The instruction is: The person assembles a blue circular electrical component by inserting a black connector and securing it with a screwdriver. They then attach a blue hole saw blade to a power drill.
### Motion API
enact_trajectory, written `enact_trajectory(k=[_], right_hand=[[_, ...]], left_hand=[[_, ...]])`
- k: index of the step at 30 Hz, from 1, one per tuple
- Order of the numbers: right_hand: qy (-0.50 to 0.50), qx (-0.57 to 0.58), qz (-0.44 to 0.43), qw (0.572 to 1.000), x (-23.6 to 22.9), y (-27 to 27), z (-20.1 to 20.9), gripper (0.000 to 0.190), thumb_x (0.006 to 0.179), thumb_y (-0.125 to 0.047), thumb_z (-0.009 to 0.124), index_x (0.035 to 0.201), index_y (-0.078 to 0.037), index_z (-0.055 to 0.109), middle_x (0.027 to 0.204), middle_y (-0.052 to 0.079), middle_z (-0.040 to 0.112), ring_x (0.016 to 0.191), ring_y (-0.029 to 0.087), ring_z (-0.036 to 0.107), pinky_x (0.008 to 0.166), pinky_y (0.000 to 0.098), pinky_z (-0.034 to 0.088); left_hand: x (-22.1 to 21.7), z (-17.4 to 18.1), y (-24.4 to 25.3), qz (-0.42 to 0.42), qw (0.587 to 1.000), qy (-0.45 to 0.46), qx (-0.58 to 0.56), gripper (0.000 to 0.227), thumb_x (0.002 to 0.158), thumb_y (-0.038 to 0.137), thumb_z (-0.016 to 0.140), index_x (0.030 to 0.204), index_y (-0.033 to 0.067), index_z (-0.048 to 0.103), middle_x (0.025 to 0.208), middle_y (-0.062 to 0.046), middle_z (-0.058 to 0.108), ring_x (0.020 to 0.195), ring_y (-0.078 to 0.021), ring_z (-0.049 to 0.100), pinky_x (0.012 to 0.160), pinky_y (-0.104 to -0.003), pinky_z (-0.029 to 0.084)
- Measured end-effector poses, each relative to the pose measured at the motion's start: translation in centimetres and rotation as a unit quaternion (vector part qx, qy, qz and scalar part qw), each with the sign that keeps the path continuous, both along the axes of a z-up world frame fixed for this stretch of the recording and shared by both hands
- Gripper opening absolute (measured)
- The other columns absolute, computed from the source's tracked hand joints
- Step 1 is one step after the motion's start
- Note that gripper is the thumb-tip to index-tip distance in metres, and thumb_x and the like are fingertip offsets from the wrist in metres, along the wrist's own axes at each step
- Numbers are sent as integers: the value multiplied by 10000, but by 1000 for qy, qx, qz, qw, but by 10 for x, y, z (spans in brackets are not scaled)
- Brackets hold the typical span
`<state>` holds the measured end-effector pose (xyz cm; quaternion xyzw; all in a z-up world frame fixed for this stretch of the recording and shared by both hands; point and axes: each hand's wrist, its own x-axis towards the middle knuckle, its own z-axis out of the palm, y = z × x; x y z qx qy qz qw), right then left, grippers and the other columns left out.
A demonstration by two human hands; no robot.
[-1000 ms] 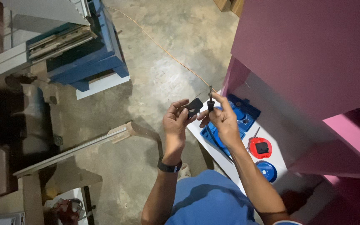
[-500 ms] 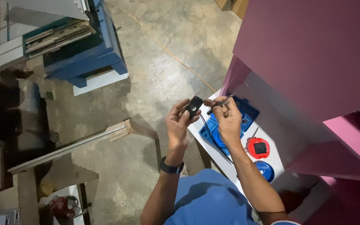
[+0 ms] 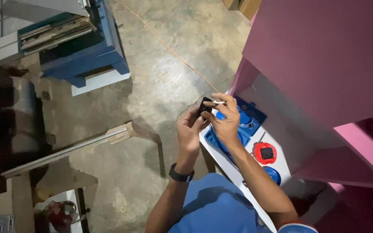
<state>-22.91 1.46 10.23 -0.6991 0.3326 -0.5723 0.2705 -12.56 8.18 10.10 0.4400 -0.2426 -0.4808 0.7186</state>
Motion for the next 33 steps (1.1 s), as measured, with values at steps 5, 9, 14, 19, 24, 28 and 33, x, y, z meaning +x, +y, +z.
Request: enact_trajectory(k=[5,9,14,19,24,28,33], right_hand=[[-34,64,38,997,1,6,-7,224,896,-203,829,1105,-125,813,986,76,687,891,194,632,862,335,503],[-83,105,29,991,7,11,9,219,901,-157,837,1094,-64,793,876,84,720,822,134,617,796,318,515],[-130,142,16,981,4,9,-4,145,869,-56,835,994,-27,767,843,102,737,805,142,654,789,328,536],[-171,168,-1,971,5,11,-12,147,872,-73,830,994,-30,758,876,72,757,823,100,647,779,283,523],[-132,37,17,990,1,7,4,141,835,-22,867,947,3,783,877,122,753,822,155,685,778,319,557],[-93,-33,7,995,-8,-5,8,130,818,-32,880,910,-11,790,900,148,739,824,271,711,782,369,568],[-76,-65,20,995,-20,-7,2,139,806,-56,888,904,-14,799,909,155,724,836,291,691,791,383,549]], left_hand=[[-4,-17,-7,50,998,-23,0,385,948,-123,546,1310,-42,646,1250,-240,681,1080,-265,670,889,-430,623],[-11,3,-3,75,996,-38,-14,442,941,-128,550,1365,-22,621,1392,-254,618,1152,-257,635,909,-431,616],[-16,3,-1,69,997,-36,-8,442,982,-83,544,1408,20,604,1348,-198,654,1222,-260,618,933,-404,613],[-18,12,2,72,996,-53,-9,417,1018,16,568,1430,67,599,1358,-147,660,1235,-200,601,943,-383,598],[-17,29,10,100,958,-270,23,374,1002,50,595,1362,125,666,1237,-150,735,1133,-261,703,863,-371,650],[-13,29,4,91,951,-294,11,362,975,49,612,1319,126,698,1128,-158,768,1047,-252,745,812,-355,665],[-17,15,1,94,938,-334,8,356,937,62,656,1264,173,742,962,-114,803,886,-196,787,704,-301,645]])
